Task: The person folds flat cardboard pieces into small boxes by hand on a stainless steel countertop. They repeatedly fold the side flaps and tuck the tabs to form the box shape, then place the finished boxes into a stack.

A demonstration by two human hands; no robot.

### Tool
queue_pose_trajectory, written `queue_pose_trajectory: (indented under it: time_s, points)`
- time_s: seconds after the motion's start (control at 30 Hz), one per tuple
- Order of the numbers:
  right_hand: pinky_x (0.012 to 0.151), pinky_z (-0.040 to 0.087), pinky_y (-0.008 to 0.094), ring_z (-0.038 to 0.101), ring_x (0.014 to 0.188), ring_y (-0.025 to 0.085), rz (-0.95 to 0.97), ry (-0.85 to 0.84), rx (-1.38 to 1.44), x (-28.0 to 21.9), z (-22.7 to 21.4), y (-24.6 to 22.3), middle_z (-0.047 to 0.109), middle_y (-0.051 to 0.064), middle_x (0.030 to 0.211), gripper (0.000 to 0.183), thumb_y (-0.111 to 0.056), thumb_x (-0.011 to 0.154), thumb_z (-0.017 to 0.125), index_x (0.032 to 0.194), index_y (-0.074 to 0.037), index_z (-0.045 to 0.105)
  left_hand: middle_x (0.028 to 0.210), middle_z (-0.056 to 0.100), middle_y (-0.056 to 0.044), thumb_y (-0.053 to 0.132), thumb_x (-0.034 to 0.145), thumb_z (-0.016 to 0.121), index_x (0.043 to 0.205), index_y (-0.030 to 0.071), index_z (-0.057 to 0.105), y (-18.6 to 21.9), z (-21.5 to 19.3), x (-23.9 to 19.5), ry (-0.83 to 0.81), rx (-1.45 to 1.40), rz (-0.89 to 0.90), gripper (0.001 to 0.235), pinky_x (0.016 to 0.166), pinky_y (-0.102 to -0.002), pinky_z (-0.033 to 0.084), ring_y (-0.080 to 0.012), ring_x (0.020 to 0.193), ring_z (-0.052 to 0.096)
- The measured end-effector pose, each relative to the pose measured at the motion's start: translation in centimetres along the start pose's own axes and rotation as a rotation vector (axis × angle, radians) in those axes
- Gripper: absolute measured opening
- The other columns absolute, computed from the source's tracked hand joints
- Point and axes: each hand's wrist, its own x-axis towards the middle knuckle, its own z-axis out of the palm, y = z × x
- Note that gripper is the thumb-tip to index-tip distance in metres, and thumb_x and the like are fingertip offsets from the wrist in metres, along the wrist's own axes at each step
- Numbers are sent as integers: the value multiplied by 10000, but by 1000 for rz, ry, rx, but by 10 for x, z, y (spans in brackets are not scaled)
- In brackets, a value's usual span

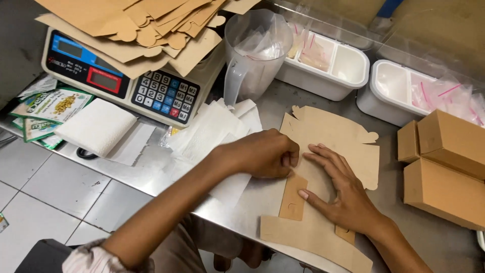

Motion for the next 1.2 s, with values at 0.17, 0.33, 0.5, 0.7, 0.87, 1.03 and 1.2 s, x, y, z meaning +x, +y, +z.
queue_pose_trajectory:
  time_s: [0.17,0.33,0.5,0.7,0.87,1.03,1.2]
  points:
    - [1229,294,462,369,1546,263,-63,10,11,2,1,2,479,66,1584,719,-314,836,797,1478,-151,518,1018,673,18,475,640,871,1151,193,657,4,-8,3,-291,39,-123,622,759,-302,495,-160,914,643]
    - [1218,334,477,409,1510,290,-108,20,-24,2,1,4,477,111,1577,735,-306,843,791,1490,-112,503,1132,594,3,639,521,885,1180,241,551,1,3,-3,-255,137,-19,840,848,-355,416,-214,1001,560]
    - [1236,315,477,383,1534,295,-97,8,-5,2,0,-3,466,104,1577,712,-288,857,771,1487,-108,491,1090,572,6,610,521,923,1154,229,511,-5,12,-2,-202,142,12,846,852,-357,439,-217,1008,570]
    - [1227,323,475,382,1536,288,-72,10,-13,2,0,-4,468,102,1582,720,-300,854,769,1489,-112,489,1120,571,-13,629,554,887,1149,209,517,-5,16,-4,-156,158,43,816,861,-380,450,-236,1026,569]
    - [1230,326,484,386,1530,303,-102,21,-27,1,1,-1,477,114,1576,729,-300,854,776,1491,-98,485,1104,568,-6,618,568,876,1126,212,523,-2,16,-4,-159,159,17,775,857,-379,444,-228,1015,559]
    - [1224,336,487,391,1527,306,-110,23,-25,1,2,-1,476,106,1577,721,-297,853,787,1481,-103,490,1010,584,6,594,595,869,1110,214,544,-9,19,-2,-115,126,24,718,801,-363,449,-216,929,574]
    - [1219,336,482,394,1523,301,-110,19,-28,1,2,0,475,101,1577,717,-308,861,777,1486,-104,490,987,625,20,524,628,857,1110,216,574,-7,16,1,-107,72,-48,638,738,-366,467,-180,872,615]
